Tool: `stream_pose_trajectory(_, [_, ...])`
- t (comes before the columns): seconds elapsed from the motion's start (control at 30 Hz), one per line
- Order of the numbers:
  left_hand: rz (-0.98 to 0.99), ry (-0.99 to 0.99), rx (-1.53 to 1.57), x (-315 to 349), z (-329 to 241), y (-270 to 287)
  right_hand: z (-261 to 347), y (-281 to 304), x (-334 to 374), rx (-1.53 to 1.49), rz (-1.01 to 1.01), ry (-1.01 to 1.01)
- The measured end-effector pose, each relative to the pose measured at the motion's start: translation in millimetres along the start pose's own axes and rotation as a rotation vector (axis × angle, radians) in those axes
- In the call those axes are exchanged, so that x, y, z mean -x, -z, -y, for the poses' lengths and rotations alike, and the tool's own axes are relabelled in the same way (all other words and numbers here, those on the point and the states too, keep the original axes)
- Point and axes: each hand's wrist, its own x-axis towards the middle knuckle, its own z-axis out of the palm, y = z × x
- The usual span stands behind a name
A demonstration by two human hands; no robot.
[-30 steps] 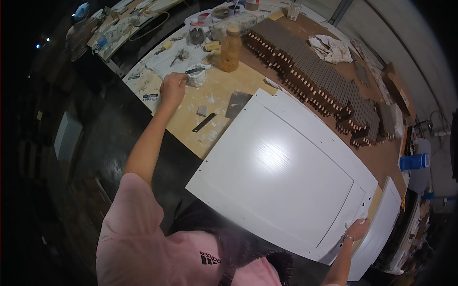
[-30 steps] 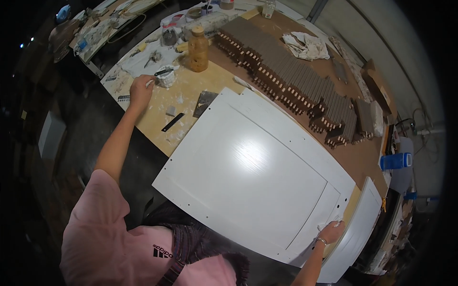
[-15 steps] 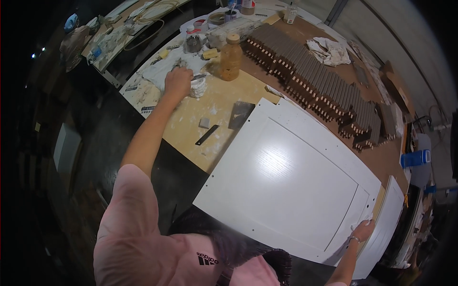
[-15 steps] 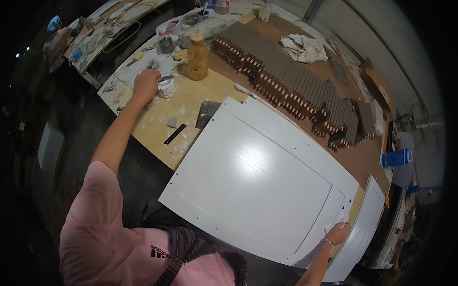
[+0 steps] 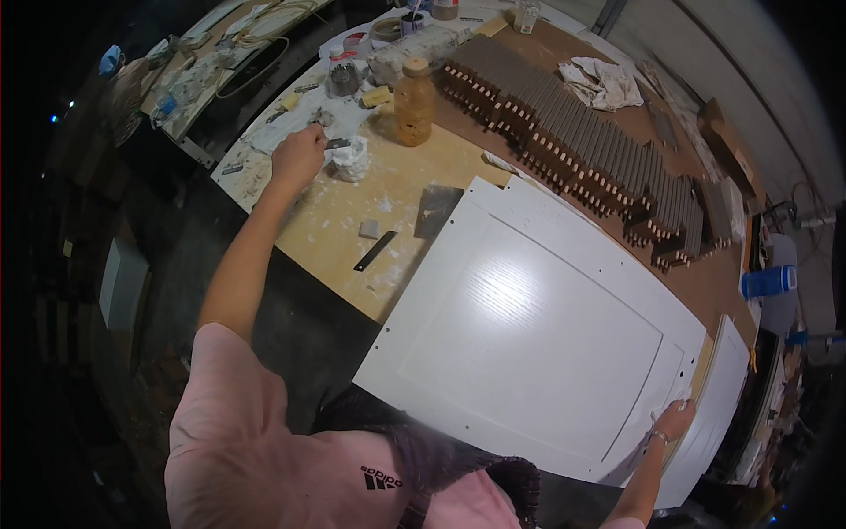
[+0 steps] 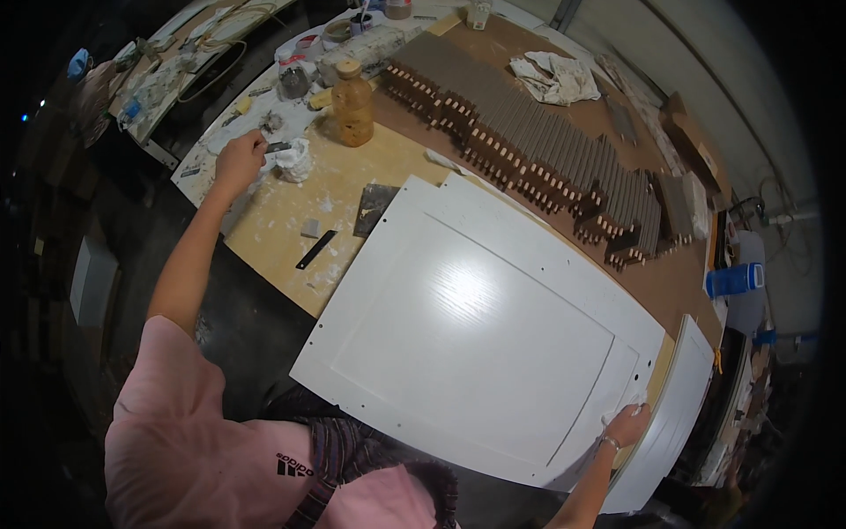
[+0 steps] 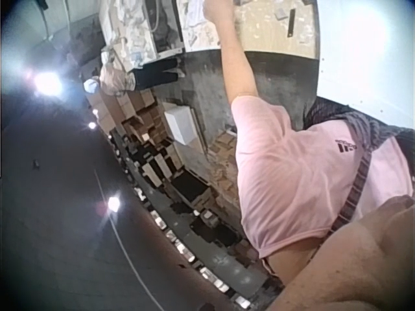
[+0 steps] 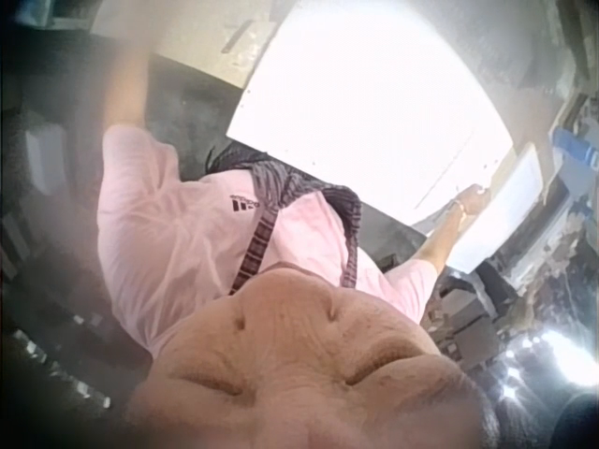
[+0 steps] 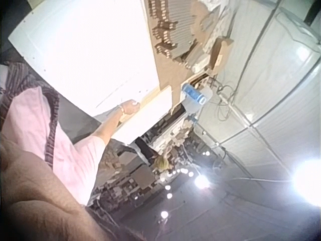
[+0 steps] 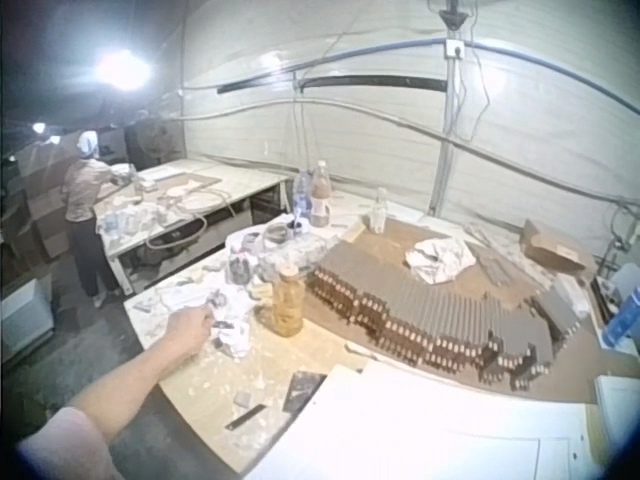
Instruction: The person sands the surface of white cabinet doors using a sanding block and cleans them with a cloth, applying filler to small holes with a putty knife.
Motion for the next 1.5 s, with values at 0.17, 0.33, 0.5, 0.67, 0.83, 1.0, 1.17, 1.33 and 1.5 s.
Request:
stream_pose_trajectory(0.17, [0.352, 0.159, 1.175, 31, -17, 13, 3, 3, 4, -0.01, -0.012, -0.008])
stream_pose_trajectory(0.33, [0.654, -0.033, 1.487, 72, -108, 15, -10, 1, 0, -0.024, -0.085, -0.054])
stream_pose_trajectory(0.5, [0.91, -0.172, 1.557, 93, -208, 1, 23, -6, 2, -0.079, -0.139, 0.062])
stream_pose_trajectory(0.67, [1.121, -0.395, 1.519, 139, -385, -11, 17, 22, 4, -0.055, -0.045, -0.012])
stream_pose_trajectory(0.83, [1.139, -0.693, 1.405, 183, -529, -41, 24, 25, 6, -0.144, -0.051, 0.031])
stream_pose_trajectory(1.0, [0.903, -1.104, 1.148, 216, -642, -68, 20, 26, 5, -0.229, 0.014, 0.007])
stream_pose_trajectory(1.17, [0.487, -1.417, 0.93, 223, -694, -77, 24, 27, 2, -0.248, 0.044, 0.014])
stream_pose_trajectory(1.33, [0.421, -1.489, 0.833, 230, -713, -69, 16, 26, 1, -0.281, 0.016, 0.024])
stream_pose_trajectory(1.5, [0.449, -1.477, 0.828, 225, -714, -69, 15, 24, 1, -0.299, 0.008, 0.025])
